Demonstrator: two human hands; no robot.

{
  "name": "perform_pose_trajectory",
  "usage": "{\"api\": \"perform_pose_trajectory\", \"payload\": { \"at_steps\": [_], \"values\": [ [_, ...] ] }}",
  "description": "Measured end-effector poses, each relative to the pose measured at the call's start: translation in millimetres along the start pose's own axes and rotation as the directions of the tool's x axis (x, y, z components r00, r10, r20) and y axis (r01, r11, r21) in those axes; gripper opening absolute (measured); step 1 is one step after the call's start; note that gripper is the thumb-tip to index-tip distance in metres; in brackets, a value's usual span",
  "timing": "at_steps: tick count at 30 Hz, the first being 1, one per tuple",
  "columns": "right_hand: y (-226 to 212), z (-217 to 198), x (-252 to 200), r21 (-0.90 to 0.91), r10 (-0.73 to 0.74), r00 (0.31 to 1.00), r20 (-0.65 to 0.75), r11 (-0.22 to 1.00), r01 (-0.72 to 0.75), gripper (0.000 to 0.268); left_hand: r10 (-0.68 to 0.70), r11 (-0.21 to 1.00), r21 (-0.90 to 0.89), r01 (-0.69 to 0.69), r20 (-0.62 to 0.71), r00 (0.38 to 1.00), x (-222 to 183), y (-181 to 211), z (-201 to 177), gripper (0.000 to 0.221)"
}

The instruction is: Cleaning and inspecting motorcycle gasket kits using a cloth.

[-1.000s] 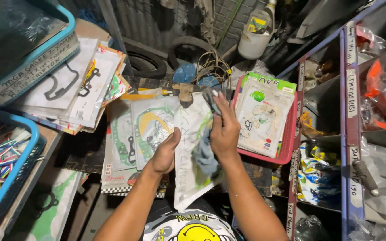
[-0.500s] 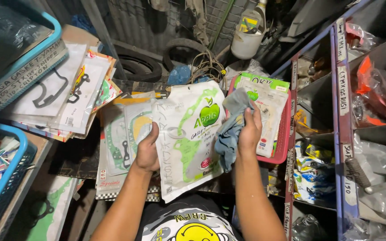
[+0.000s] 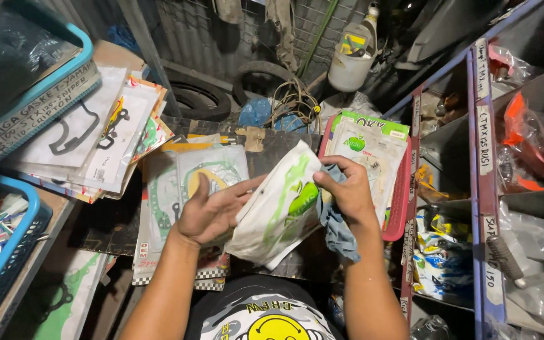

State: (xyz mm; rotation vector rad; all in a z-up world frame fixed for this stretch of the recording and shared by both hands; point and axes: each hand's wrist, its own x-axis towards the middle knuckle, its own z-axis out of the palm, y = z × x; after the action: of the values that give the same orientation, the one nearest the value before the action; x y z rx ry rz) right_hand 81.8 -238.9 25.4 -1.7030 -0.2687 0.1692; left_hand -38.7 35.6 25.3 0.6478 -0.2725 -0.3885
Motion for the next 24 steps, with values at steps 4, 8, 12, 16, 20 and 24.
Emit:
{"api": "perform_pose_trajectory", "payload": {
  "at_steps": [4,8,12,16,20,24],
  "values": [
    [-34.2,14.7,-8.9,-0.153,-0.043,0.992,0.121,0.986,0.061,0.035,0.027,0.998,0.060,-0.022,-0.086,0.996,14.2,-11.3,-6.0,0.090],
    [-40.8,24.3,-9.3,-0.193,-0.037,0.989,0.143,0.979,0.065,0.035,0.060,0.922,0.377,0.091,-0.371,0.926,17.0,-34.5,-21.2,0.049],
    [-42.1,37.6,-8.5,-0.211,-0.283,0.950,-0.135,0.945,0.251,0.031,0.163,0.898,0.435,0.068,-0.471,0.867,20.7,-35.6,-14.5,0.041],
    [-51.5,50.1,-19.9,-0.271,-0.390,0.881,-0.267,0.908,0.320,0.027,0.206,0.897,0.441,0.028,-0.475,0.856,20.9,-29.2,5.9,0.042],
    [-57.1,87.5,-32.6,-0.409,-0.564,0.812,-0.151,0.783,0.468,0.013,0.296,0.837,0.546,-0.030,-0.406,0.865,30.0,-25.7,16.8,0.043],
    [-28.8,85.7,-12.5,-0.469,-0.679,0.726,-0.109,0.679,0.565,0.016,0.335,0.777,0.628,-0.049,-0.346,0.876,27.8,-24.2,19.2,0.043]
  ]
}}
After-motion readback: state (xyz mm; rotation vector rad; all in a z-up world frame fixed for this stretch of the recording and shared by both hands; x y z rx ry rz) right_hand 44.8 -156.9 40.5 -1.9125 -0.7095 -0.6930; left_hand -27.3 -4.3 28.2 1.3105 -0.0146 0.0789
